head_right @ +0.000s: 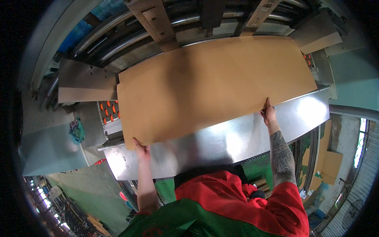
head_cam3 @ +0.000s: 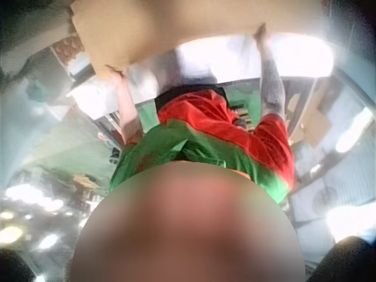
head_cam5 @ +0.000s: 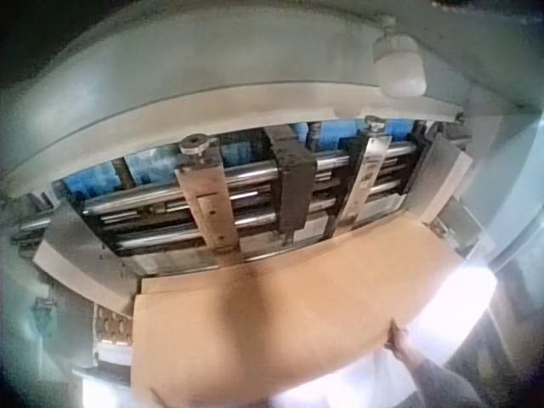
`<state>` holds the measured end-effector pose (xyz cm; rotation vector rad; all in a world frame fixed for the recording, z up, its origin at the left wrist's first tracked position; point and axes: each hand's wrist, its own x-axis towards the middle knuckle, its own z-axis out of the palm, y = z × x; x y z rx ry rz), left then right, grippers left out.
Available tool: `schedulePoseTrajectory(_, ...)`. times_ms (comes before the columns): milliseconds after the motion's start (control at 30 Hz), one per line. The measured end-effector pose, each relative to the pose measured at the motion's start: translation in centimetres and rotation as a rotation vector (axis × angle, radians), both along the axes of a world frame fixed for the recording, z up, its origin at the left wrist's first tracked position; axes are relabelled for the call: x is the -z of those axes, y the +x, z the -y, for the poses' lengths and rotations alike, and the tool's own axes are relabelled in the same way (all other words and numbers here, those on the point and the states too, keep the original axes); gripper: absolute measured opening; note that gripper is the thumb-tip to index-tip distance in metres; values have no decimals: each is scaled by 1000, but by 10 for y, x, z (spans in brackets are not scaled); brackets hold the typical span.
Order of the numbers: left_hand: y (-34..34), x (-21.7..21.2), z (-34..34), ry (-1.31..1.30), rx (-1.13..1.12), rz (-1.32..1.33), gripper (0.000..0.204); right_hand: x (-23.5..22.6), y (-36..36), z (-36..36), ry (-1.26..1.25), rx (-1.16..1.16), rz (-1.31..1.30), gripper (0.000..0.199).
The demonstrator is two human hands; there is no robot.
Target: The person feeds flat cardboard sheets into a machine one at a time, aligning them on a metal guide and pushing them through rollers. A coworker stacks the processed sheets nearby.
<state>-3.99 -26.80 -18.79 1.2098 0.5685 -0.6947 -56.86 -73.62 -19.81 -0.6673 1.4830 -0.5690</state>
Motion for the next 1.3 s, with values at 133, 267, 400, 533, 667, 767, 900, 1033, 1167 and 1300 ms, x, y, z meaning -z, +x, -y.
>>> schedulePoseTrajectory(133,55,14,36,23,102,90,63,-2,35,36,-21,-7,104,45)
schedulePoseTrajectory(267,77,38,47,-46,152,32,64,10,42,40,-13,-13,225,42)
schedulePoseTrajectory(400,80,37,34,212,262,-83,78,34,35,43,-36,-31,-152,51)
schedulePoseTrajectory(533,87,34,46,139,214,-159,85,66,50,40,-154,394,209,64)
schedulePoseTrajectory(667,81,38,65,58,81,-13,85,82,60,40,-37,468,176,65)
schedulePoseTrajectory(767,70,38,69,96,79,41,84,80,59,39,-33,473,227,67)
schedulePoseTrajectory(900,56,35,70,-33,-35,19,85,70,58,34,-77,478,352,64)
schedulePoseTrajectory(1033,56,42,63,-123,126,5,91,72,60,33,-73,573,319,56)
schedulePoseTrajectory(1167,80,47,41,-59,98,-200,102,66,47,29,-44,412,405,43)
schedulePoseTrajectory(1300,87,23,21,-86,44,-532,95,16,30,13,62,-325,-36,38)
